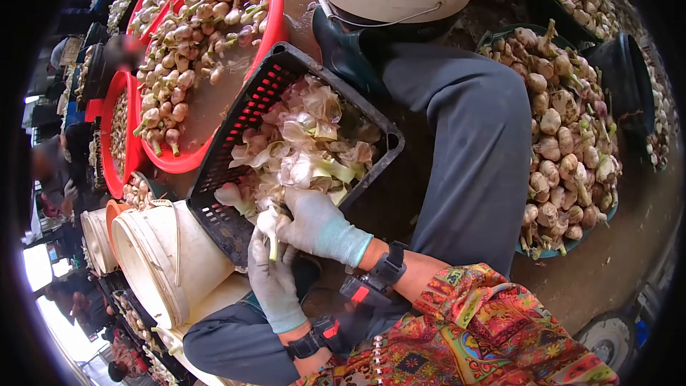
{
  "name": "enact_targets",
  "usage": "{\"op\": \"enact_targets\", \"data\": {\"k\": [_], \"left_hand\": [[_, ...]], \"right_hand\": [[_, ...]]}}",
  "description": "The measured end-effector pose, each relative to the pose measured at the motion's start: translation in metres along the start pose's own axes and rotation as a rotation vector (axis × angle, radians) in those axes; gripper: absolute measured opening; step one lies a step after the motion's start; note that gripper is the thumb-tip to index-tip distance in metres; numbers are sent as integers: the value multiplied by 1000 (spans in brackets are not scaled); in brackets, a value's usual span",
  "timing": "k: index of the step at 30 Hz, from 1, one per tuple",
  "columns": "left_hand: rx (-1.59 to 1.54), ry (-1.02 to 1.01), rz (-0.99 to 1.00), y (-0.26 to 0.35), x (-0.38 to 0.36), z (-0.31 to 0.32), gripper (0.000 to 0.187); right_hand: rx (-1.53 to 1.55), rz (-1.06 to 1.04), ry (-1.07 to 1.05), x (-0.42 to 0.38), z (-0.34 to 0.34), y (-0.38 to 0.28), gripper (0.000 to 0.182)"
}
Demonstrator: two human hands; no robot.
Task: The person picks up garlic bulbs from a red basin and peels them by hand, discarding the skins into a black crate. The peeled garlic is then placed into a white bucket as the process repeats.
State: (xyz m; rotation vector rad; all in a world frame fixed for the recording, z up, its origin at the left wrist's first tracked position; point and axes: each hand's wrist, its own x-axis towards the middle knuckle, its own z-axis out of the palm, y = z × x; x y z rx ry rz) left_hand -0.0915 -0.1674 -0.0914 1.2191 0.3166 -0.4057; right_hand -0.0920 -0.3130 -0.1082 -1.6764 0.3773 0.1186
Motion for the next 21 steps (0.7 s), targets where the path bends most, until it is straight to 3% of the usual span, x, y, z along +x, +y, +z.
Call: {"op": "enact_targets", "data": {"k": [2,3,4,6,8,10,13,15,16,18,20,21], "left_hand": [[223,94,-81,3,-4,5,32],[351,121,40,-15,2,-10,30],[344,137,32,-18,1,-18,30],[227,108,-121,-15,2,-30,39],[151,127,-103,-14,1,-36,39],[-126,46,-113,-12,1,-44,39],[-209,13,-65,-10,-2,-45,39],[-254,12,-35,-10,-3,-41,42],[-326,-8,-61,-9,-3,-37,42],[-471,-25,-56,-11,-3,-50,43],[-567,120,-33,1,-7,-53,41],[-621,101,6,15,-5,-63,40]], "right_hand": [[-199,-139,7,-1,14,10,30],[-201,-152,15,0,21,18,30],[-203,-174,18,1,26,23,30],[17,-12,56,8,16,13,29],[150,-88,275,32,17,38,21],[449,127,276,41,0,46,21],[515,109,365,38,-10,50,21],[273,62,283,30,-8,47,21],[-2,-114,307,26,-4,53,23],[-298,-170,247,21,-1,50,26],[-343,-176,222,21,4,48,29],[-324,-182,220,20,4,45,30]]}}
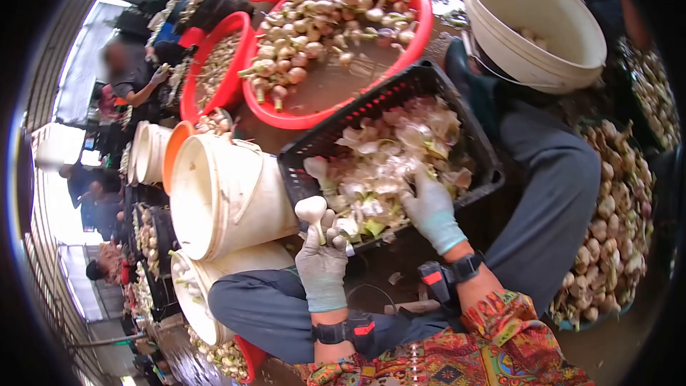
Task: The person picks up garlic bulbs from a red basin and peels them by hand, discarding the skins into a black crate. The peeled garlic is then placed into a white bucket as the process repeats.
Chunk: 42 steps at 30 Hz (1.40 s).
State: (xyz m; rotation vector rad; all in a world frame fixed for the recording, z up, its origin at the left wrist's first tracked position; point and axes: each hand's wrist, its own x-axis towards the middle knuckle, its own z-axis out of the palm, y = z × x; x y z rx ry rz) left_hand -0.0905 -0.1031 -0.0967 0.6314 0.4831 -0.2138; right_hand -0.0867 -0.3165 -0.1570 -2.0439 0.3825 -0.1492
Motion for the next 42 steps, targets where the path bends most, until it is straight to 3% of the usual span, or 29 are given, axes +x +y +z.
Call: {"op": "enact_targets", "data": {"k": [2,4,5,6,7,9,11,12,15,18,19,21,22,23,25,26,27,29,30,31,32,33,35,38,39,40,41,42], "left_hand": [[-55,-9,79,36,6,18,38],[-227,-221,219,92,26,32,40],[-188,-387,423,118,43,30,46],[-245,-470,455,138,54,43,53],[-293,-413,440,147,62,61,55],[-55,-325,391,148,105,92,55],[445,-227,348,124,157,124,49],[608,-320,234,110,180,138,42],[1108,-252,54,66,261,180,40],[1714,-365,122,24,348,197,48],[1723,-369,105,14,378,198,48],[2211,-690,217,-4,439,192,62],[2317,-658,169,-12,466,189,72],[2445,-724,285,-21,479,190,77],[2643,-514,135,-38,494,190,73],[2722,-544,180,-41,502,185,64],[2744,-570,13,-36,508,185,51],[2464,-499,2,-22,493,181,42],[2467,-486,12,-11,478,185,42],[2150,-442,-51,-3,451,195,42],[1835,-398,-97,5,424,200,42],[1725,-450,43,10,395,196,37],[1511,-520,249,9,321,190,46],[774,-284,-57,-15,194,178,40],[649,-411,-106,-11,188,129,35],[628,-303,-64,-24,139,132,23],[643,33,-2,-36,109,127,23],[565,-108,11,-41,82,99,26]], "right_hand": [[28,26,-13,1,-4,0,31],[49,-11,24,0,-2,4,29],[33,-40,47,0,-1,7,27],[45,-20,50,0,-2,5,24],[40,-47,88,1,-1,3,23],[-26,-76,78,4,-1,5,21],[-60,31,-37,2,-2,1,19],[-51,58,-94,2,-4,-1,19],[-43,140,-261,6,-7,-4,20],[27,245,-400,18,-12,-8,22],[70,276,-419,22,-12,-6,23],[240,310,-407,37,-16,-5,24],[332,368,-395,42,-17,-3,23],[459,432,-317,43,-18,-4,18],[539,471,-304,51,-17,-2,19],[541,492,-306,54,-18,-2,19],[582,527,-314,58,-22,-3,19],[623,547,-326,56,-22,-2,18],[511,482,-331,53,-17,1,19],[401,409,-334,50,-16,0,20],[385,468,-358,48,-19,-6,19],[418,396,-300,40,-15,-1,20],[428,304,-284,31,-14,-3,26],[431,128,-227,22,-30,-17,42],[392,68,-211,18,-34,-22,44],[422,132,-268,18,-46,-33,44],[455,187,-348,16,-53,-44,45],[450,89,-326,9,-47,-47,43]]}}
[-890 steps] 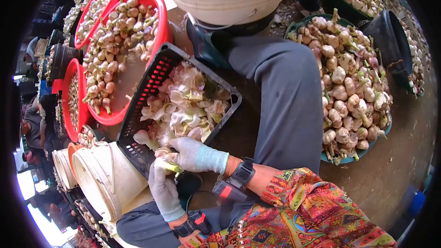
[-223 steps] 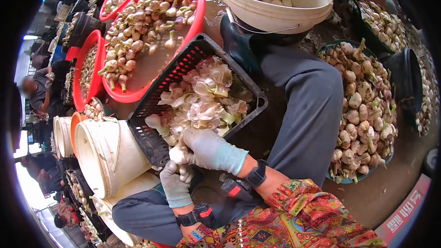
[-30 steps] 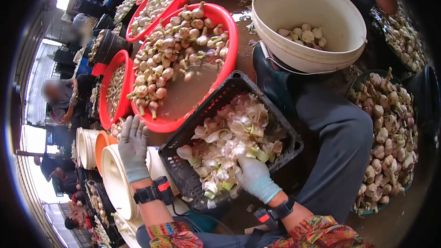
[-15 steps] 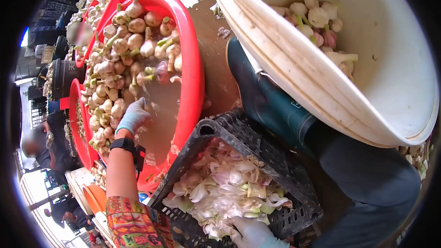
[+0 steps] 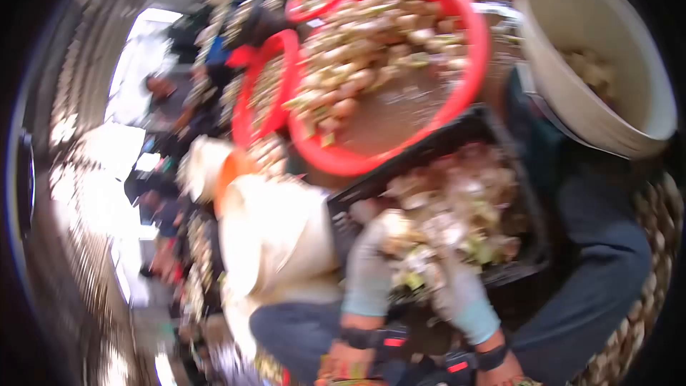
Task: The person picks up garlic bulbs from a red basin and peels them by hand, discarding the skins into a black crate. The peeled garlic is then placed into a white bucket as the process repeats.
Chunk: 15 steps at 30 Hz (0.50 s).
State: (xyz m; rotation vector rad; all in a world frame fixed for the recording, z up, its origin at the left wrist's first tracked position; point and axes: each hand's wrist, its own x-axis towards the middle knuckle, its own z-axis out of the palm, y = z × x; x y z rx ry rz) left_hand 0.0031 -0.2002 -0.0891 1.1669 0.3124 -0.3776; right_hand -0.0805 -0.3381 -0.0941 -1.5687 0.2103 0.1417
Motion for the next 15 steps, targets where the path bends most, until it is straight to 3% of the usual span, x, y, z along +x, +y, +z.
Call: {"op": "enact_targets", "data": {"k": [1,2,3,4,5,7,9,11,13,14,15], "left_hand": [[147,-37,121,-39,-10,-50,27],[-72,184,-30,-34,-41,-30,27],[-246,160,-126,-6,-58,-47,26],[-102,179,-22,-50,-66,-47,25],[-82,244,25,-49,-75,-40,24],[-157,274,-18,-69,-74,-61,23],[-229,229,-35,-78,-71,-77,22],[-358,409,-118,-75,-69,-71,21],[-323,355,-76,-83,-62,-76,25],[-333,318,-82,-89,-55,-82,24],[-337,309,-57,-87,-56,-83,24]], "right_hand": [[-7,-90,5,-5,9,5,42],[-124,-182,-49,-9,26,8,41],[-251,-281,-75,-14,43,13,42],[-198,-206,-168,-21,42,10,41],[-161,-117,-262,-26,32,9,40],[2,-61,-331,-32,48,32,38],[-60,-146,-276,-38,59,46,37],[-225,-207,-189,-41,69,55,38],[7,-135,-209,-44,80,45,39],[288,-15,-249,-41,85,59,40],[177,-73,-229,-35,83,70,43]]}}
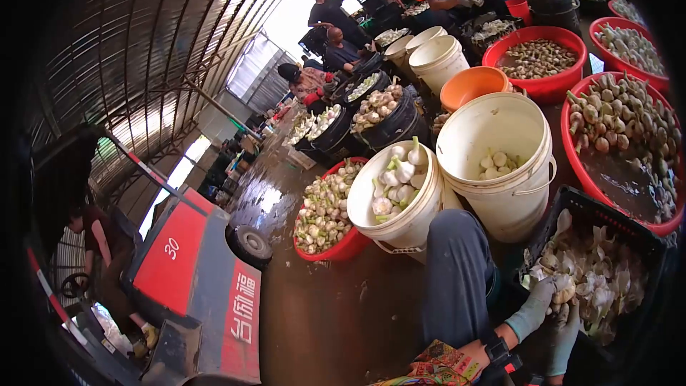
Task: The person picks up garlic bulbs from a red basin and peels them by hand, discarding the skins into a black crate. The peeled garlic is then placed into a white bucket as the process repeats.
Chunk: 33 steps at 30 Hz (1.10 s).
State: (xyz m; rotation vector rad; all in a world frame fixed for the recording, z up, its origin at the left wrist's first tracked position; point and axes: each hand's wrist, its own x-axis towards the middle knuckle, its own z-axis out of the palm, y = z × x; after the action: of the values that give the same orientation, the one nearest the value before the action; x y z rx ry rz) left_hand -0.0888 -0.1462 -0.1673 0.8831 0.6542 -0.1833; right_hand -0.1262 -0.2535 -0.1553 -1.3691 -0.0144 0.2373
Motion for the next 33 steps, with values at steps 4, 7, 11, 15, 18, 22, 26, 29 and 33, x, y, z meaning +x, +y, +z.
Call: {"op": "enact_targets", "data": {"k": [4,7,11,15,18,22,26,29,33], "left_hand": [[-39,-57,159,-19,26,-6,21],[-56,-148,184,-24,34,-25,18],[-59,-131,14,3,6,-18,21],[-167,6,-112,-1,-6,4,15],[-205,115,-165,-18,8,2,21],[101,-142,-182,-34,27,-12,25],[-69,-125,-146,-21,-5,12,25],[177,-277,-68,9,-28,13,30],[483,-306,411,-20,2,12,23]], "right_hand": [[125,117,8,11,-15,30,39],[317,201,-285,6,-19,-11,35],[-83,35,-202,-1,-26,-44,36],[-375,-54,-82,10,-23,-24,19],[-222,-49,22,7,-17,-9,19],[-123,26,60,13,-39,16,21],[-911,-482,16,30,-98,70,20],[-359,-291,-78,37,-117,78,39],[45,21,-44,41,-108,90,38]]}}
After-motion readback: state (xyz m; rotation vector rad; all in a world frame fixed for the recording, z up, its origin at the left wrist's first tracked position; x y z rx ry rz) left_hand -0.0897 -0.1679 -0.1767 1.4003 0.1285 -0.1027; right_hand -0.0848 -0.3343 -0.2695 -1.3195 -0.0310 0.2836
